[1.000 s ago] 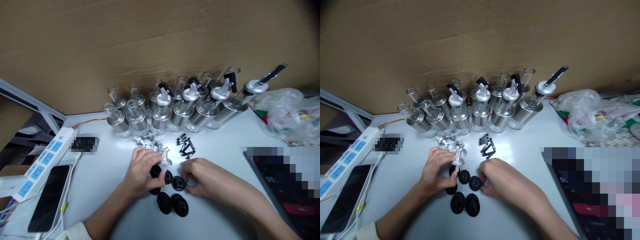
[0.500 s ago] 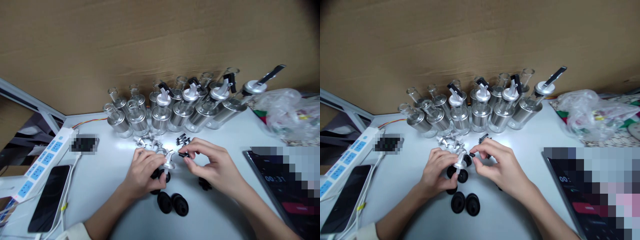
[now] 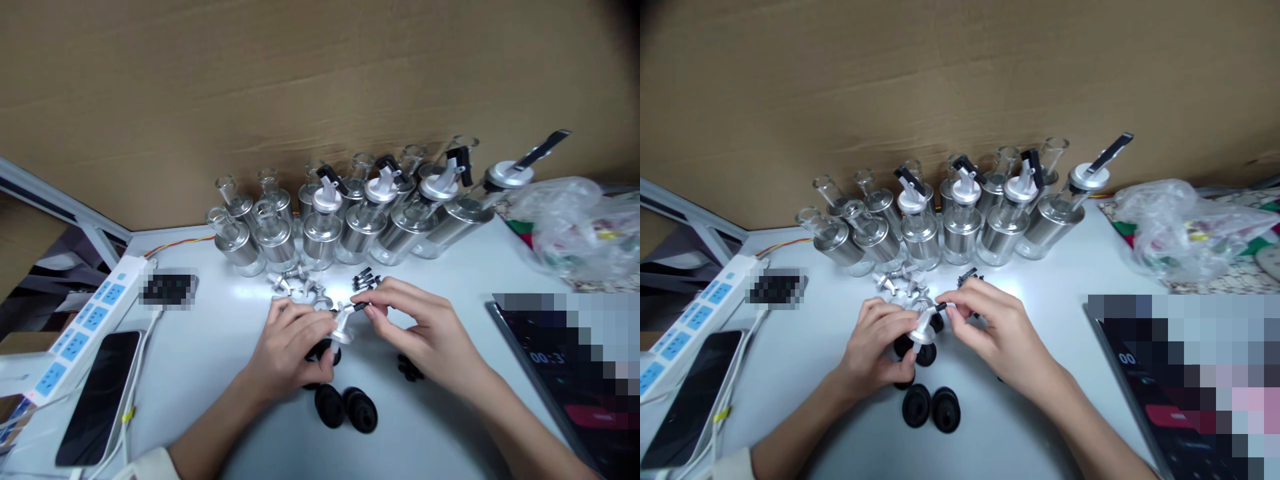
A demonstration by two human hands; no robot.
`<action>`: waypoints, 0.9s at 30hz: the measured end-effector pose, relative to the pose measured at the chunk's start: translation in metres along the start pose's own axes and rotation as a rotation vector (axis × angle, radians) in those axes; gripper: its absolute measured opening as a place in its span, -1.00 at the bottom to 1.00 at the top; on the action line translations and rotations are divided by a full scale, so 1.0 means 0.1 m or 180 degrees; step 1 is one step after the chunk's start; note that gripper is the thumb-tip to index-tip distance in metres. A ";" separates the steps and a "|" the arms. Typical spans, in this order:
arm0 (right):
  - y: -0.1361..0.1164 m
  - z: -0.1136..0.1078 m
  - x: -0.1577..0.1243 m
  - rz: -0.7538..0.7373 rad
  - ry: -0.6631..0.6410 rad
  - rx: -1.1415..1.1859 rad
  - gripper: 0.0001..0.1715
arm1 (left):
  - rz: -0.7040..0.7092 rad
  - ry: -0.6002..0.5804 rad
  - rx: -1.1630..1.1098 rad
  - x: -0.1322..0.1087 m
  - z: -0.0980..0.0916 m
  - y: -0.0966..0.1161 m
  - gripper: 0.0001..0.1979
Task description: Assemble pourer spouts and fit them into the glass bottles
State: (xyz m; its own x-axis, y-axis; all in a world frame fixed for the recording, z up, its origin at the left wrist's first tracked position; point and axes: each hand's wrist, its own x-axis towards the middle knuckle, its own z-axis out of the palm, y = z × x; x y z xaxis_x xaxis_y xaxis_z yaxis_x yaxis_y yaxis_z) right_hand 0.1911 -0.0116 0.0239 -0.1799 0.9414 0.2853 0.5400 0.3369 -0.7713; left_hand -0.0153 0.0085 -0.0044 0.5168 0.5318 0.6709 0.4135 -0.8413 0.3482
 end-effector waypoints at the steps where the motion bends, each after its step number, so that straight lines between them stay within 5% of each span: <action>1: 0.00 0.00 0.00 0.0003 0.0001 0.0006 -0.79 | -0.0004 -0.0005 0.0000 0.00 0.00 0.00 -0.66; 9: -0.04 0.01 0.02 0.0113 -0.0063 0.0213 -0.77 | 0.0024 -0.0020 -0.0013 0.00 -0.01 -0.01 -0.70; 12: -0.02 0.01 0.03 0.0493 -0.0118 0.0564 -0.76 | 0.0008 -0.0032 -0.0021 0.00 -0.01 -0.01 -0.71; 19: 0.00 0.04 0.07 0.2131 -0.0710 0.3061 -0.63 | 0.0034 0.0005 -0.0014 -0.01 0.00 -0.01 -0.72; 27: -0.02 0.09 0.06 0.2531 -0.1111 0.4321 -0.69 | 0.0048 0.0017 -0.0057 -0.04 0.01 0.00 -0.75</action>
State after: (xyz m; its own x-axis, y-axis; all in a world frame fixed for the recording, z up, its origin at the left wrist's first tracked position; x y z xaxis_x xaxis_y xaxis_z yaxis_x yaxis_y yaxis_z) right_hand 0.1813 -0.0068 0.0220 -0.4954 0.7690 -0.4040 -0.4735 -0.6290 -0.6166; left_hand -0.0165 0.0064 -0.0075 0.5189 0.5185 0.6796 0.3922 -0.8508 0.3496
